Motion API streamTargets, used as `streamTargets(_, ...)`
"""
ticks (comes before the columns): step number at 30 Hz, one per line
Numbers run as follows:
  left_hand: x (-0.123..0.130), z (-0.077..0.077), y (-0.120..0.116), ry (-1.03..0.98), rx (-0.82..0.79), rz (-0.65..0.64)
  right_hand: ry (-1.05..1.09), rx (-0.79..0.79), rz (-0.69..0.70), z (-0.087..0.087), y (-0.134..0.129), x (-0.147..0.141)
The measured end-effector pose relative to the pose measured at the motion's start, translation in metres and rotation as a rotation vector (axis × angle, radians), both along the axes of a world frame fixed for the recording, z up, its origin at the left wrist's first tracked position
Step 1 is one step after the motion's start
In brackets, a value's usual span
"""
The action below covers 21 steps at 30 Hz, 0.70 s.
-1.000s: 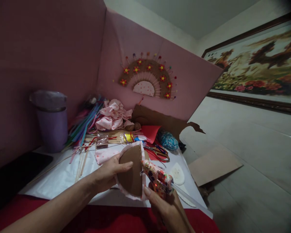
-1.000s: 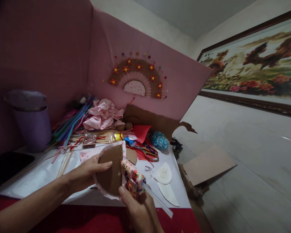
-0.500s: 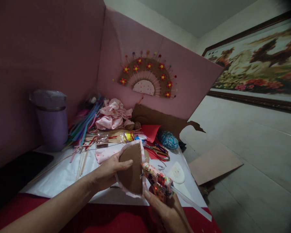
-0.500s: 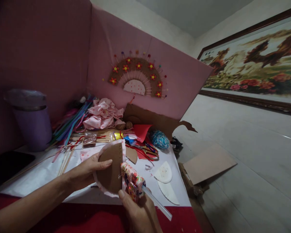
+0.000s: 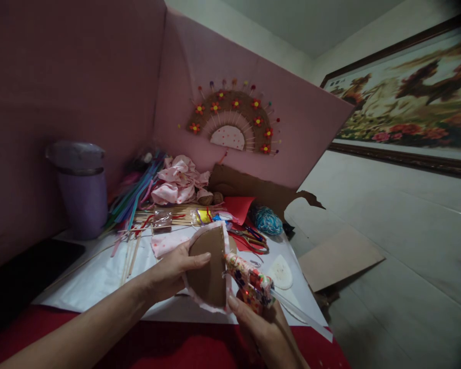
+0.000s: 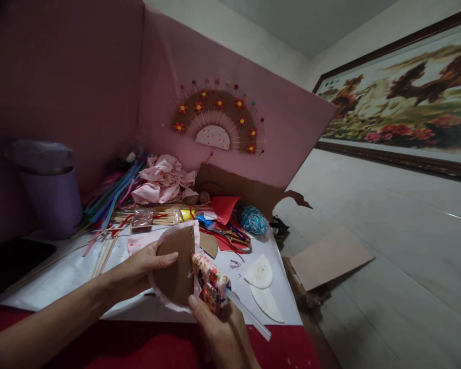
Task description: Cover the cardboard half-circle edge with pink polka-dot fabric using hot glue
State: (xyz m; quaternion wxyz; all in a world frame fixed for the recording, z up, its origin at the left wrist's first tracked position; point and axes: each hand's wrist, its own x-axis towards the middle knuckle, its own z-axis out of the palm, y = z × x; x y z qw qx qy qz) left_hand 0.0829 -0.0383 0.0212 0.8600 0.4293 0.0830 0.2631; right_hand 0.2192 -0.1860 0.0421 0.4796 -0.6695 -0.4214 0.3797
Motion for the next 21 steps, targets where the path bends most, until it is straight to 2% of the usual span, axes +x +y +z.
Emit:
streamTargets(4, 0.0, 0.001, 0.0, -0.003, -0.01, -0.009, 0.057, 0.119, -0.001, 0.006, -0.004, -0.007)
streamTargets(7, 0.0, -0.001, 0.001, -0.016, -0.009, -0.003, 0.087, 0.146, -0.004, 0.007, -0.007, -0.011)
streamTargets(13, 0.0, -0.002, 0.002, -0.003, -0.034, 0.006, 0.09, 0.101, -0.028, 0.004, -0.01, -0.008)
streamTargets(21, -0.001, -0.001, 0.0, 0.042, -0.008, 0.0, 0.012, -0.016, -0.01, 0.011, -0.005, -0.004)
